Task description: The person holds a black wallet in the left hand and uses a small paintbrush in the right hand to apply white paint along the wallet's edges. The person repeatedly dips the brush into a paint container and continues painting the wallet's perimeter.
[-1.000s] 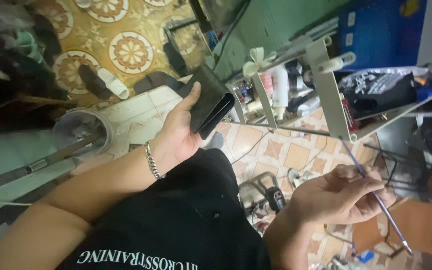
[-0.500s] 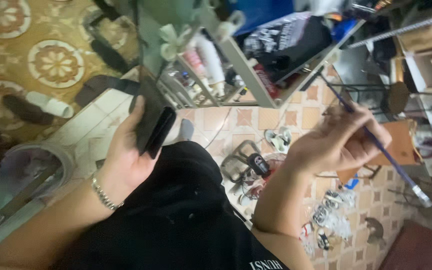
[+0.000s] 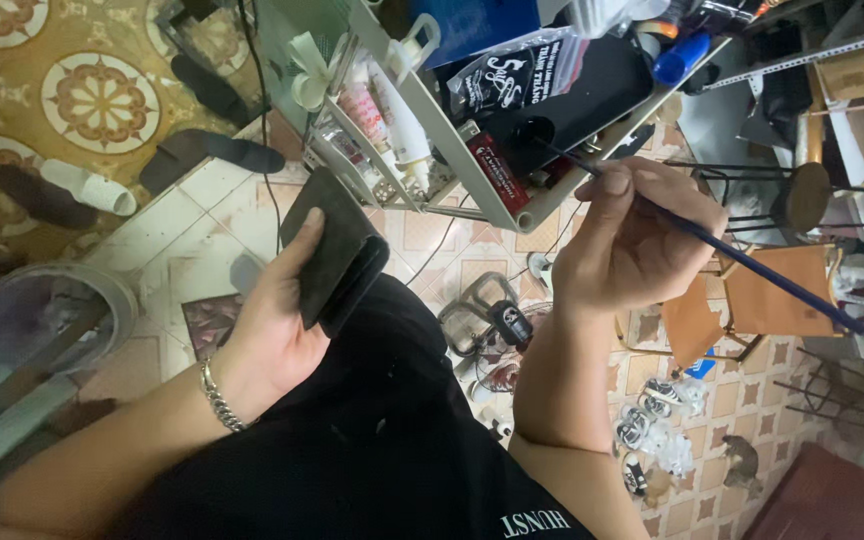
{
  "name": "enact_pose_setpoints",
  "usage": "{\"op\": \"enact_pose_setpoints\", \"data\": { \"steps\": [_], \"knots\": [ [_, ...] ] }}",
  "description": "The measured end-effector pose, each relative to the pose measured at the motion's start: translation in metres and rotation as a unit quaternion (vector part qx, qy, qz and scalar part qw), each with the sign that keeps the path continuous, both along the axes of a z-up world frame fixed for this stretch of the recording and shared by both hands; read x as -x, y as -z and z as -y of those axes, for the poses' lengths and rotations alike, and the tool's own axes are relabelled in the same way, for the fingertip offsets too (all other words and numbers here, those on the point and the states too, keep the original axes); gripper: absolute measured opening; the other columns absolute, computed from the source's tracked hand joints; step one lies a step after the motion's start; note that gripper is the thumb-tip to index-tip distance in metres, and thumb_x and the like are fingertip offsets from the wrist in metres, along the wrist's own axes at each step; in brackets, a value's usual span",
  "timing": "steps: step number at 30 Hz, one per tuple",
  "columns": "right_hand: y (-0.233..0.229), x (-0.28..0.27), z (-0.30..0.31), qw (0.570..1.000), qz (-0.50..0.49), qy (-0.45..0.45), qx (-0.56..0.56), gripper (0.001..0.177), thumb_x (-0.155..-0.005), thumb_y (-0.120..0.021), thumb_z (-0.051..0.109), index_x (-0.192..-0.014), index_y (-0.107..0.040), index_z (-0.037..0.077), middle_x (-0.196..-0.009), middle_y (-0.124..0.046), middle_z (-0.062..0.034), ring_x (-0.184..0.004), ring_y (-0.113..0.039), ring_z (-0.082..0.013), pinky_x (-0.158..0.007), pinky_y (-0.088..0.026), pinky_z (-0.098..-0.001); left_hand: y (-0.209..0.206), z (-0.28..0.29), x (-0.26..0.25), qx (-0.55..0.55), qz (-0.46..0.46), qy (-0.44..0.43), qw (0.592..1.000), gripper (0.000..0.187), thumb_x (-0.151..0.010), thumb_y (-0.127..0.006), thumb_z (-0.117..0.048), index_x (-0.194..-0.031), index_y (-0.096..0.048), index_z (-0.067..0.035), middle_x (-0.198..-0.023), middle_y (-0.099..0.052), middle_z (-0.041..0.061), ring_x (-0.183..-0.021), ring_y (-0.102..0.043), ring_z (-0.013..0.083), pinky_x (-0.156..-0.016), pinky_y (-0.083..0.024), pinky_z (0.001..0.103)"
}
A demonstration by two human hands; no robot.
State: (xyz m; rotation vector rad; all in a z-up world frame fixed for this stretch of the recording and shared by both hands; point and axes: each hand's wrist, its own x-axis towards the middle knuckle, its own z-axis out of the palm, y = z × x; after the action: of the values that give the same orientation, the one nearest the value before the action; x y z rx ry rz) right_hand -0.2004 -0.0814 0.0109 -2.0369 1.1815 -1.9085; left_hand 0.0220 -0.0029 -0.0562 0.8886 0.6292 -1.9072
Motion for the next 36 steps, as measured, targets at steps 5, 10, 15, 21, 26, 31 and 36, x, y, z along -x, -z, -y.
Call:
{"op": "enact_pose_setpoints", "data": {
  "steps": [5, 10, 15, 21, 26, 31, 36],
  "knots": [
    [-0.002, -0.004, -0.001, 0.999, -0.03, 0.018, -0.011, 0.014, -0.105, -0.058, 0.0, -0.105, -0.044, 0.003, -0.087, -0.06, -0.0233, -0.073, -0.056, -0.0262, -0.063, -0.044, -0.03, 0.0, 0.003, 0.009, -0.02, 0.037, 0.0, 0.999, 0.03, -0.092, -0.07, -0.031, -0.112, -0.071, -0.009, -0.107, -0.076, 0.013, -0.092, -0.074, 0.025, -0.09, -0.062, 0.04],
    [0.0, -0.003, 0.0, 0.998, -0.052, 0.009, -0.016, 0.011, -0.106, -0.057, -0.002, -0.106, -0.046, 0.002, -0.087, -0.057, -0.0212, -0.067, -0.053, -0.0237, -0.058, -0.045, -0.0303, -0.003, 0.004, 0.007, -0.021, 0.001, -0.014, 1.0, 0.029, -0.094, -0.07, -0.028, -0.109, -0.07, -0.003, -0.105, -0.076, 0.015, -0.092, -0.074, 0.0259, -0.089, -0.063, 0.039],
    [0.002, -0.005, 0.001, 0.999, -0.046, 0.004, -0.021, 0.011, -0.106, -0.057, -0.001, -0.107, -0.047, 0.003, -0.089, -0.058, -0.0202, -0.07, -0.053, -0.024, -0.061, -0.045, -0.0311, -0.007, 0.007, 0.007, -0.026, 0.007, -0.019, 0.999, 0.029, -0.093, -0.07, -0.027, -0.11, -0.07, -0.002, -0.106, -0.076, 0.015, -0.094, -0.074, 0.0264, -0.091, -0.063, 0.041],
    [0.0, 0.004, 0.007, 0.999, -0.032, -0.004, 0.033, 0.013, -0.105, -0.06, -0.001, -0.104, -0.047, 0.003, -0.077, -0.049, -0.014, -0.059, -0.049, -0.0222, -0.062, -0.042, -0.034, -0.015, 0.011, 0.005, -0.031, 0.01, -0.028, 0.999, 0.028, -0.095, -0.07, -0.025, -0.11, -0.07, -0.002, -0.105, -0.076, 0.013, -0.092, -0.074, 0.0261, -0.09, -0.063, 0.041],
    [0.005, 0.011, 0.0, 0.995, 0.093, 0.028, 0.015, 0.01, -0.108, -0.064, 0.004, -0.107, -0.054, 0.007, -0.088, -0.063, -0.0191, -0.062, -0.056, -0.0232, -0.051, -0.048, -0.0309, -0.017, 0.012, 0.003, -0.016, 0.002, -0.03, 0.999, 0.029, -0.095, -0.069, -0.025, -0.112, -0.07, -0.002, -0.107, -0.076, 0.014, -0.093, -0.074, 0.0254, -0.088, -0.063, 0.038],
    [0.019, 0.025, -0.012, 0.97, 0.238, 0.04, -0.039, 0.005, -0.109, -0.062, 0.005, -0.109, -0.06, 0.01, -0.094, -0.067, -0.0158, -0.076, -0.059, -0.0188, -0.061, -0.049, -0.029, -0.021, 0.016, 0.005, -0.019, -0.009, -0.049, 0.999, 0.026, -0.094, -0.071, -0.022, -0.108, -0.069, 0.0, -0.104, -0.075, 0.015, -0.091, -0.074, 0.0273, -0.088, -0.064, 0.041],
    [0.031, 0.031, -0.031, 0.902, 0.417, -0.063, -0.087, 0.004, -0.106, -0.069, 0.008, -0.109, -0.071, 0.006, -0.103, -0.074, -0.015, -0.084, -0.069, -0.0156, -0.075, -0.06, -0.0274, -0.036, 0.021, 0.007, -0.036, 0.03, -0.034, 0.998, 0.037, -0.086, -0.073, -0.022, -0.112, -0.064, 0.003, -0.107, -0.074, 0.02, -0.093, -0.074, 0.0298, -0.084, -0.064, 0.039]
  ]
}}
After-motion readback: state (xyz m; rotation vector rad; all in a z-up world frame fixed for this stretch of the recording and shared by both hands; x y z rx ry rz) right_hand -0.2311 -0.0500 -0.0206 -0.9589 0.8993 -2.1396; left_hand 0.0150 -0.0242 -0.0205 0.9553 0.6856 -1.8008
